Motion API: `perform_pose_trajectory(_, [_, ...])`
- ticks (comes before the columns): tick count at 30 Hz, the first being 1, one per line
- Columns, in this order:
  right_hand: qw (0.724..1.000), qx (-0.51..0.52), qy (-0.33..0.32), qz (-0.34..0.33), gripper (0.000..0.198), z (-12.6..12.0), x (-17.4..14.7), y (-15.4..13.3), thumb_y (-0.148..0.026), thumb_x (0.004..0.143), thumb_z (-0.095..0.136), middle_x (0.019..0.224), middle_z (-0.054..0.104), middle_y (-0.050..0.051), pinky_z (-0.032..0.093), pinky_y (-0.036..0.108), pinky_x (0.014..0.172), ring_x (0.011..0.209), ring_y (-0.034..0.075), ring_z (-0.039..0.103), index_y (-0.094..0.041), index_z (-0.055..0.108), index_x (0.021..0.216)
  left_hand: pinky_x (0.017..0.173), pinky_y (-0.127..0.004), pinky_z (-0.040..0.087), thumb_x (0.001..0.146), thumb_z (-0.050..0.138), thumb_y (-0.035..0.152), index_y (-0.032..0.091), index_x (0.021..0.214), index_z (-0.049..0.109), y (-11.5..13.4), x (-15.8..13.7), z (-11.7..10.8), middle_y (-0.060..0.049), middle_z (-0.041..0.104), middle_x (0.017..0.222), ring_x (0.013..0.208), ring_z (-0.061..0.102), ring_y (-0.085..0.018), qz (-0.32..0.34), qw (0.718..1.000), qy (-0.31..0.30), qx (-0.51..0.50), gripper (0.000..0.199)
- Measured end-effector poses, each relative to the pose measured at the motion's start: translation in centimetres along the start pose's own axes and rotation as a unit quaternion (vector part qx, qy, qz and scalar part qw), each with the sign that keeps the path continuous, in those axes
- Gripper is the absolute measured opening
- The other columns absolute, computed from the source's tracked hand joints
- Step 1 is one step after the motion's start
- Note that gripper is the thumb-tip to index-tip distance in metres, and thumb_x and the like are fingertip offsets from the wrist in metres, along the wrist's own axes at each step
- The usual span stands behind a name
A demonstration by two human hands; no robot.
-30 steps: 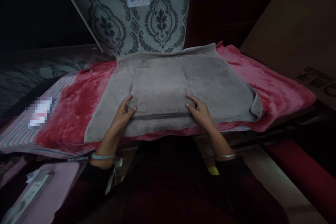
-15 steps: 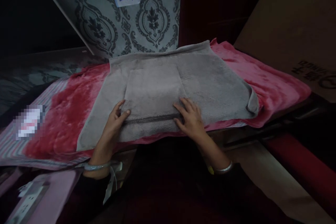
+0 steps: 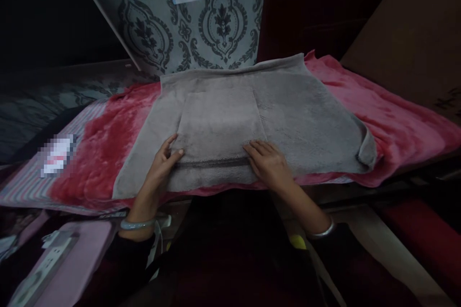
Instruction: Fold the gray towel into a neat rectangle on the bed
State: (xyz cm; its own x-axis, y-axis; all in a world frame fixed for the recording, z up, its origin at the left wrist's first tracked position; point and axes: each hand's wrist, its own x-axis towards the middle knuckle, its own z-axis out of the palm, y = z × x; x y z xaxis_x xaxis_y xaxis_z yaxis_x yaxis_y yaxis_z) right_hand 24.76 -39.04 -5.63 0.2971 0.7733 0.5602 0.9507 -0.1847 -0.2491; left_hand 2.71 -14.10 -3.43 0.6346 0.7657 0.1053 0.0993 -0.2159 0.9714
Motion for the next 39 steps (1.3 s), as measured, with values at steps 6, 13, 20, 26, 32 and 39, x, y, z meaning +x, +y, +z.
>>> perform_pose_trajectory(6, [1.0, -0.014, -0.011, 0.003, 0.042, -0.2, 0.3, -0.1, -0.015, 0.095, 0.045, 0.121, 0.071, 0.012, 0.051, 0.052, 0.098, 0.111, 0.032, 0.065, -0.024, 0.067, 0.13, 0.125, -0.043, 0.024, 0.075, 0.081, 0.043, 0.025, 0.151, 0.045, 0.7, -1.4, -0.4, -0.009, 0.041, 0.162, 0.151, 0.032, -0.029, 0.074, 0.995, -0.043, 0.055, 0.086])
perform_pose_trajectory(13, [1.0, -0.012, -0.002, 0.014, 0.041, -0.4, 0.5, -0.2, -0.015, 0.093, 0.046, 0.106, 0.071, 0.01, 0.053, 0.047, 0.086, 0.1, 0.031, 0.062, -0.023, 0.068, 0.127, 0.121, -0.042, 0.033, 0.075, 0.07, 0.022, 0.025, 0.148, 0.048, 0.5, -1.9, 0.3, -0.008, 0.048, 0.156, 0.144, 0.043, -0.027, 0.092, 0.993, -0.011, 0.066, 0.077])
perform_pose_trajectory(20, [1.0, -0.01, 0.015, 0.014, 0.047, 0.2, 0.3, 0.3, -0.014, 0.089, 0.049, 0.109, 0.067, 0.011, 0.051, 0.05, 0.089, 0.1, 0.032, 0.06, -0.026, 0.066, 0.132, 0.112, -0.039, 0.044, 0.075, 0.061, 0.017, 0.023, 0.145, 0.05, 0.1, -1.8, 1.4, -0.007, 0.06, 0.141, 0.129, 0.057, -0.024, 0.074, 0.995, 0.058, 0.028, 0.071])
perform_pose_trajectory(26, [0.999, -0.027, 0.014, 0.013, 0.05, 0.4, 0.3, 0.1, -0.013, 0.088, 0.05, 0.11, 0.066, 0.012, 0.052, 0.05, 0.086, 0.099, 0.032, 0.059, -0.024, 0.066, 0.133, 0.117, -0.039, 0.039, 0.071, 0.061, 0.015, 0.025, 0.136, 0.06, 0.5, -1.8, 1.0, -0.004, 0.061, 0.142, 0.134, 0.053, -0.025, 0.077, 0.996, 0.032, 0.037, 0.066])
perform_pose_trajectory(32, [1.0, -0.01, 0.028, 0.002, 0.05, 0.8, -0.2, -0.1, -0.011, 0.091, 0.048, 0.115, 0.068, 0.01, 0.051, 0.05, 0.091, 0.103, 0.03, 0.059, -0.028, 0.067, 0.134, 0.088, -0.032, 0.052, 0.065, 0.051, 0.012, 0.024, 0.105, 0.074, 1.0, -1.8, 1.2, -0.001, 0.073, 0.106, 0.102, 0.064, -0.022, 0.056, 0.996, 0.07, 0.028, 0.048])
perform_pose_trajectory(39, [0.998, -0.032, 0.052, 0.002, 0.043, 1.2, -0.7, -0.3, -0.009, 0.093, 0.047, 0.115, 0.069, 0.011, 0.052, 0.045, 0.089, 0.102, 0.028, 0.06, -0.023, 0.071, 0.125, 0.076, -0.031, 0.053, 0.07, 0.057, 0.016, 0.022, 0.119, 0.068, 0.0, -2.0, 0.7, -0.002, 0.072, 0.104, 0.086, 0.065, -0.02, 0.083, 0.979, 0.095, 0.16, 0.05])
